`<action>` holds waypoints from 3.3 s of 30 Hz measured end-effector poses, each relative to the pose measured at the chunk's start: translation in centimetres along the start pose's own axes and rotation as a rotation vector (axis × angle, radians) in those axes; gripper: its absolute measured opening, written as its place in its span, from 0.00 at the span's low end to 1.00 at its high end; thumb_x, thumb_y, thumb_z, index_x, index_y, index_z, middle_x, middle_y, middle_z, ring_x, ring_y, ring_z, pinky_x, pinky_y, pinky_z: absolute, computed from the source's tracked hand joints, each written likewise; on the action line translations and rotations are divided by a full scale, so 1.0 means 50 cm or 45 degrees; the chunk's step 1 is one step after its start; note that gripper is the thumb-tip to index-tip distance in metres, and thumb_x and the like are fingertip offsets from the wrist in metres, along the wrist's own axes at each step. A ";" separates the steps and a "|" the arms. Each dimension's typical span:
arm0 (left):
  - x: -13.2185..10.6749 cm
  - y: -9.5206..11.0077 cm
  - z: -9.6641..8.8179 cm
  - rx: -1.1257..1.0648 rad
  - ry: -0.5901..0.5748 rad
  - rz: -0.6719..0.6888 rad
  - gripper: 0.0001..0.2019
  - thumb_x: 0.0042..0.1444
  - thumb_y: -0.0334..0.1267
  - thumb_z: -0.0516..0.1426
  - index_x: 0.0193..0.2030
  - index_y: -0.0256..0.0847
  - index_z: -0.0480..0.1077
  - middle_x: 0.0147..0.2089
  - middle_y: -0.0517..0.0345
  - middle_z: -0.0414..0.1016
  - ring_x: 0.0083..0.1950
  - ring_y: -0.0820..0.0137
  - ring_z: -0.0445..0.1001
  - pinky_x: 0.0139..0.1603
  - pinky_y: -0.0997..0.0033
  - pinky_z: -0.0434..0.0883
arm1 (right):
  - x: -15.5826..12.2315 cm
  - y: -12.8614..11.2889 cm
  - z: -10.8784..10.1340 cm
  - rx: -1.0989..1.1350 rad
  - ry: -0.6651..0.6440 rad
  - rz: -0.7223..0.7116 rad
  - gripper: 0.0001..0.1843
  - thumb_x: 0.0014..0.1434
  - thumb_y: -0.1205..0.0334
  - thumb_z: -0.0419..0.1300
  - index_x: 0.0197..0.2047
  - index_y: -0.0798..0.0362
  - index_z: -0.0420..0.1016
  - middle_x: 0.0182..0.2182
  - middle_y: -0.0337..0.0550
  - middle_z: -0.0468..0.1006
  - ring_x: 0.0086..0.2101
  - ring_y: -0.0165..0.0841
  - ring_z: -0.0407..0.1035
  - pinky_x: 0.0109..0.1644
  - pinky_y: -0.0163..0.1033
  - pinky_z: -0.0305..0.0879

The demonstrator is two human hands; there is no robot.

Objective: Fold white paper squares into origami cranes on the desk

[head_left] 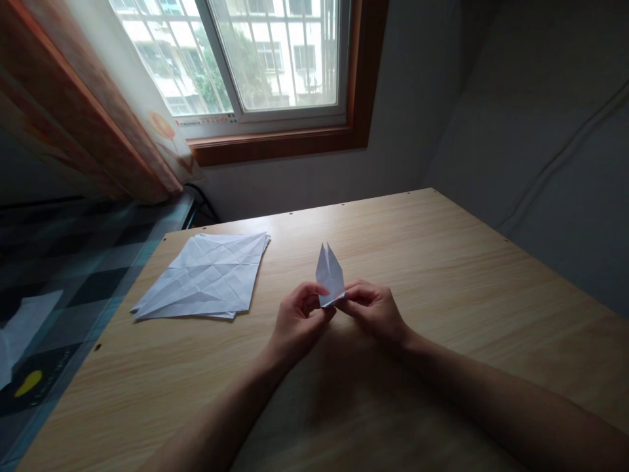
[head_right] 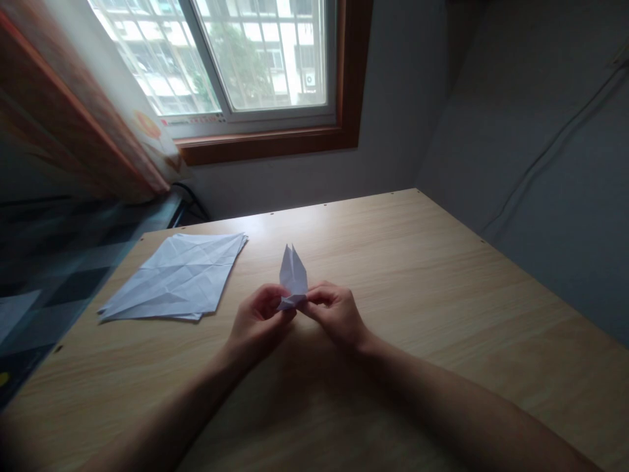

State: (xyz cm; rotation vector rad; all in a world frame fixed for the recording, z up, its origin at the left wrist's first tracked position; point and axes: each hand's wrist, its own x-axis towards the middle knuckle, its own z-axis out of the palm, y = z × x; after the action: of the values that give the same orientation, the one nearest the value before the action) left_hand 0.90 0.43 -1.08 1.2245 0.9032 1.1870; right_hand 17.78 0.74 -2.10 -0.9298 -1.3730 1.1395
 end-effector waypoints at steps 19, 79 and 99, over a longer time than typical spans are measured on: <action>0.000 -0.017 0.006 -0.129 0.150 -0.028 0.19 0.44 0.38 0.69 0.29 0.40 0.60 0.24 0.67 0.72 0.24 0.75 0.74 0.28 0.76 0.72 | -0.004 0.014 0.005 0.253 -0.031 0.234 0.25 0.49 0.54 0.71 0.46 0.50 0.66 0.25 0.33 0.75 0.28 0.31 0.73 0.36 0.38 0.70; -0.002 -0.019 -0.006 0.393 -0.059 0.176 0.13 0.55 0.44 0.63 0.42 0.38 0.72 0.42 0.50 0.75 0.42 0.64 0.75 0.42 0.65 0.73 | -0.010 0.010 0.008 0.139 -0.115 -0.006 0.13 0.52 0.59 0.69 0.37 0.52 0.72 0.45 0.46 0.77 0.34 0.32 0.76 0.37 0.38 0.74; -0.002 -0.007 0.008 0.363 0.241 0.194 0.06 0.53 0.35 0.60 0.36 0.40 0.66 0.31 0.61 0.72 0.33 0.72 0.72 0.34 0.74 0.68 | -0.009 0.015 0.008 0.267 0.011 0.141 0.20 0.53 0.58 0.67 0.47 0.50 0.65 0.27 0.36 0.78 0.29 0.31 0.75 0.38 0.38 0.72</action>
State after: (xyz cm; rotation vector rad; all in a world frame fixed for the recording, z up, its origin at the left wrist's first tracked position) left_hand 1.35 0.28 -1.37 1.4464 1.1674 1.3450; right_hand 17.38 0.46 -2.94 -0.8657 -1.1806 1.3343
